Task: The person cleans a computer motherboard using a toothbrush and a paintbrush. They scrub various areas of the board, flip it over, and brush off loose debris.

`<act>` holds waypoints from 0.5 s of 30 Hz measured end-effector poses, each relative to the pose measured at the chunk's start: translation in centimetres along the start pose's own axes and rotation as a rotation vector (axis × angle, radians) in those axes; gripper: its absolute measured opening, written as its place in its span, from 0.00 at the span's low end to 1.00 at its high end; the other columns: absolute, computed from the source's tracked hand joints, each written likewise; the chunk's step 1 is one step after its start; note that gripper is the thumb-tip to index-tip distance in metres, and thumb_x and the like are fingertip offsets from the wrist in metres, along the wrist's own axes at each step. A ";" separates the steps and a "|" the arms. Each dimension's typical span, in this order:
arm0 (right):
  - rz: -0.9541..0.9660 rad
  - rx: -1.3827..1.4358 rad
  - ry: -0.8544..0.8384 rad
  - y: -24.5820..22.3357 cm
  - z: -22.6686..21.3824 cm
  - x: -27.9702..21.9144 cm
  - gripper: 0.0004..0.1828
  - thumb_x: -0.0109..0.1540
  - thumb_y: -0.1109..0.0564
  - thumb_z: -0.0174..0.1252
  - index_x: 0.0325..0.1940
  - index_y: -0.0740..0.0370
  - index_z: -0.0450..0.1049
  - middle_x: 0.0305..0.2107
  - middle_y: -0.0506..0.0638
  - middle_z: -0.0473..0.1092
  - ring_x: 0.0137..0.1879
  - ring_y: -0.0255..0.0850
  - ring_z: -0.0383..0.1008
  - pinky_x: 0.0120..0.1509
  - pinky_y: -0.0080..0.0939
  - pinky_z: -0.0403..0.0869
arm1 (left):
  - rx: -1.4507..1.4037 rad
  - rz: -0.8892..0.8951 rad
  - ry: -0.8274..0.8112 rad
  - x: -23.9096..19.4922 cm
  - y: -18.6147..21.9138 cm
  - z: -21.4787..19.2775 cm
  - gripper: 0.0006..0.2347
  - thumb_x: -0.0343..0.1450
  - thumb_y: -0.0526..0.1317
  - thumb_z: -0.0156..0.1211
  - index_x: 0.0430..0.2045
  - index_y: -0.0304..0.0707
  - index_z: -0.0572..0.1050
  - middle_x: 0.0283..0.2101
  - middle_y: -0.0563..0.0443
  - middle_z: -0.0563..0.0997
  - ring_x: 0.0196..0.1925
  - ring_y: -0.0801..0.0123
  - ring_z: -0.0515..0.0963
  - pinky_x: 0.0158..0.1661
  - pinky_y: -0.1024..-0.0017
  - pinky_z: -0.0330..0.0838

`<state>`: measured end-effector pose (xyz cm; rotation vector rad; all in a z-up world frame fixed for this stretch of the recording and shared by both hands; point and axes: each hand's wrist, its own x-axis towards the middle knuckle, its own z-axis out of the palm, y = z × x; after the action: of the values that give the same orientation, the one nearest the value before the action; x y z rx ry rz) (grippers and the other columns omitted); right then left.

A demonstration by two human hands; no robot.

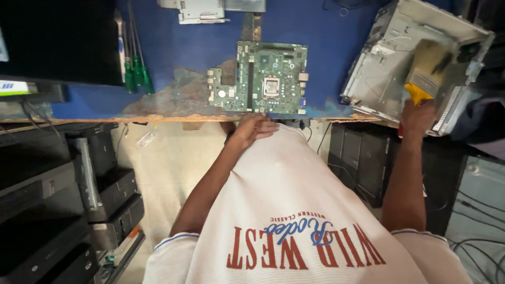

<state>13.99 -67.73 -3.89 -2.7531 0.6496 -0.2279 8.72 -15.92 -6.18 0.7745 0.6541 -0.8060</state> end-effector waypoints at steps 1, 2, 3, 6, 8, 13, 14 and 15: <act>0.014 -0.003 0.004 -0.2 0.0 0.1 0.21 0.61 0.54 0.67 0.48 0.77 0.74 0.40 0.69 0.76 0.45 0.62 0.79 0.49 0.56 0.75 | 0.036 0.024 -0.001 -0.4 0.1 -0.4 0.16 0.75 0.39 0.49 0.48 0.20 0.70 0.46 0.28 0.83 0.48 0.42 0.86 0.46 0.57 0.81; 0.031 -0.008 0.008 -0.3 -0.1 0.0 0.22 0.60 0.55 0.67 0.49 0.77 0.73 0.40 0.69 0.76 0.45 0.62 0.79 0.49 0.56 0.75 | 0.073 0.044 -0.004 -0.8 0.2 -1.0 0.15 0.75 0.39 0.49 0.48 0.22 0.70 0.44 0.30 0.84 0.47 0.43 0.86 0.44 0.58 0.83; 0.000 0.011 0.028 -0.4 -0.2 0.0 0.23 0.60 0.56 0.66 0.50 0.77 0.73 0.40 0.69 0.76 0.45 0.63 0.79 0.50 0.56 0.75 | 0.156 0.093 0.050 -1.1 0.6 -1.9 0.14 0.74 0.39 0.50 0.47 0.24 0.72 0.44 0.33 0.84 0.45 0.45 0.86 0.42 0.60 0.83; -0.053 -0.054 0.021 -1.1 -0.8 0.0 0.24 0.61 0.54 0.67 0.51 0.78 0.72 0.40 0.69 0.76 0.45 0.64 0.79 0.50 0.56 0.75 | 0.331 0.265 0.220 -2.4 2.4 -6.6 0.12 0.73 0.37 0.53 0.46 0.30 0.77 0.43 0.39 0.85 0.41 0.52 0.86 0.37 0.65 0.83; -0.037 -0.260 -0.074 -1.7 -1.4 0.2 0.25 0.64 0.48 0.68 0.48 0.77 0.73 0.40 0.69 0.76 0.44 0.65 0.79 0.51 0.57 0.75 | 0.207 0.477 0.183 -3.8 4.5 -11.1 0.12 0.75 0.39 0.50 0.45 0.31 0.77 0.41 0.40 0.86 0.40 0.58 0.87 0.37 0.68 0.84; 0.098 -0.250 0.106 -3.4 -3.2 -1.3 0.24 0.63 0.48 0.64 0.54 0.69 0.72 0.46 0.65 0.74 0.52 0.63 0.74 0.53 0.65 0.69 | 0.436 0.694 0.662 -7.9 11.4 -20.4 0.09 0.74 0.32 0.49 0.42 0.29 0.77 0.36 0.41 0.85 0.32 0.60 0.85 0.30 0.67 0.81; 0.080 -0.301 0.204 -3.8 -3.5 -1.9 0.23 0.62 0.48 0.64 0.54 0.66 0.72 0.47 0.64 0.74 0.53 0.63 0.73 0.52 0.68 0.66 | 0.593 0.799 0.717 -8.6 12.8 -21.4 0.09 0.74 0.33 0.52 0.41 0.29 0.79 0.36 0.40 0.85 0.33 0.57 0.86 0.33 0.65 0.81; 0.035 -0.292 0.233 -4.2 -3.8 -2.5 0.22 0.63 0.50 0.62 0.55 0.66 0.71 0.48 0.64 0.73 0.54 0.62 0.71 0.53 0.67 0.65 | 0.753 0.903 0.768 -9.2 14.3 -22.2 0.09 0.74 0.34 0.55 0.41 0.29 0.80 0.36 0.40 0.85 0.34 0.54 0.87 0.35 0.63 0.80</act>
<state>12.67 -63.97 0.82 -3.0169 0.8507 -0.4870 10.74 11.93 -6.60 1.9335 0.5595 0.1587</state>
